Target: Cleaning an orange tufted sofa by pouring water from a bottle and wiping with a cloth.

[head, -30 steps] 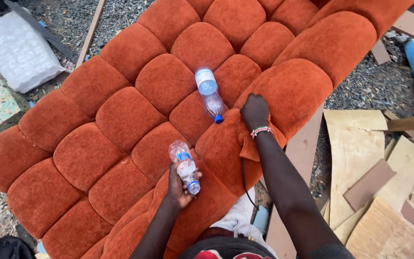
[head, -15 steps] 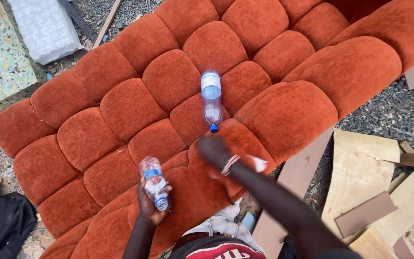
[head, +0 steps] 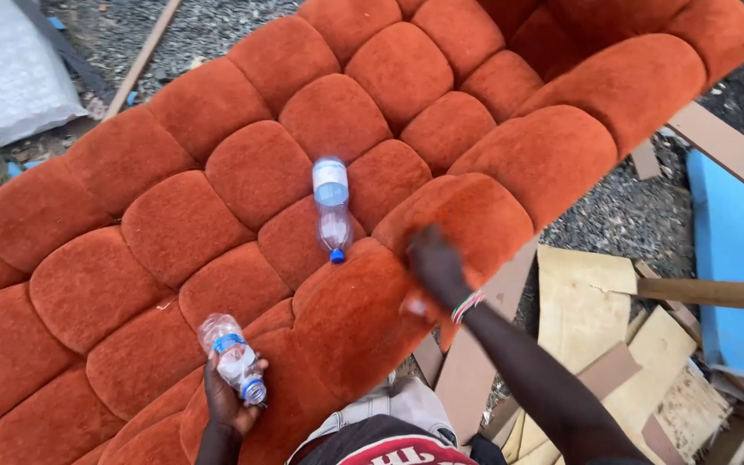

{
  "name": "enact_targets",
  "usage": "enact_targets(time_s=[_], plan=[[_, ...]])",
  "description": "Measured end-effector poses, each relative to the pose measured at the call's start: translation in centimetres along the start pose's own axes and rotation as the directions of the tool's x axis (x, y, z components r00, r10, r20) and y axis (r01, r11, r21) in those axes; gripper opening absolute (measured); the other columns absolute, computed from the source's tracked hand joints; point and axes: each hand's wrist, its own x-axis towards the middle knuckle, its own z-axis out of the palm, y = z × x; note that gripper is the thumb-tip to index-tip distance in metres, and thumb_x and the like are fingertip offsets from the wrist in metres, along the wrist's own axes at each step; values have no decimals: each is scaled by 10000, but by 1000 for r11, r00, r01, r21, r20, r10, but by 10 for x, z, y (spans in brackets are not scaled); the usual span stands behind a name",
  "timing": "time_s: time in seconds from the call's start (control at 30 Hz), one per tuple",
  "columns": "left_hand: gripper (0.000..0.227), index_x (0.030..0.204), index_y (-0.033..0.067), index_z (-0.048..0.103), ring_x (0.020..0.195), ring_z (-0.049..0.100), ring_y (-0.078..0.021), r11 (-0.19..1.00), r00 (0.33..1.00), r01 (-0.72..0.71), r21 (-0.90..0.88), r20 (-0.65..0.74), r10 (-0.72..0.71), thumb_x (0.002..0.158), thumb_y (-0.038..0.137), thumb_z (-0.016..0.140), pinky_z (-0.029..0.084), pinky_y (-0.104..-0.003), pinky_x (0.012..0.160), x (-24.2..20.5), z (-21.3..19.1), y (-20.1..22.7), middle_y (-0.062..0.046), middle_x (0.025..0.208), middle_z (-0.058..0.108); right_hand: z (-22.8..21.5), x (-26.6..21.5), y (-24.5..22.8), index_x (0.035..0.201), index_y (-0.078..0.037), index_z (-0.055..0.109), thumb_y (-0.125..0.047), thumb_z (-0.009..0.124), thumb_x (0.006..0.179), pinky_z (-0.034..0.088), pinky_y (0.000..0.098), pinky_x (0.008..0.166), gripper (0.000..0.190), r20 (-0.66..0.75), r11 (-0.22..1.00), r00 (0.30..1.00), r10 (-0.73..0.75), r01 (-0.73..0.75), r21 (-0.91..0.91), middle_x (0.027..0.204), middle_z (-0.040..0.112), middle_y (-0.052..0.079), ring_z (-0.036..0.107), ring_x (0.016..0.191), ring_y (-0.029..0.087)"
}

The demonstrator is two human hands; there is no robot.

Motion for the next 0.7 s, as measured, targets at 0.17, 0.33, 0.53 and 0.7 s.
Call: enact_targets(time_s=[0.17,0.33,0.53,0.7], plan=[[710,1166,142,738,621,717,-223,999,998,-12,50,-57,15,981,813,599,486,-299,404,13,-17,-2,-214,915,798,240,93,54,1524,-299,477,-265,520,1057,530,553,489,470,-276,423,511,-814,847,322,1229,521,130,661,730,394],[732,1167,99,720,706,769,-242,995,993,-57,81,-99,65,977,802,654,502,-259,454,11,-12,-2,-160,917,793,285,258,68,1453,-148,558,-329,392,1152,526,706,589,388,-315,696,874,-369,485,530,1291,500,315,668,678,546],[722,1114,98,737,561,689,-291,980,989,-127,154,-59,137,983,804,653,475,-321,402,28,-8,-6,-183,879,778,340,100,88,1636,-179,480,-214,513,1063,464,551,541,575,-369,489,897,-245,443,752,1075,553,205,589,697,444],[689,1139,69,729,704,795,-301,995,997,-73,74,24,71,1007,744,698,566,-317,416,24,6,-29,-169,936,809,337,139,147,1396,-228,730,-218,583,1017,599,492,892,406,-388,308,817,-427,534,787,1339,786,111,778,1061,361]])
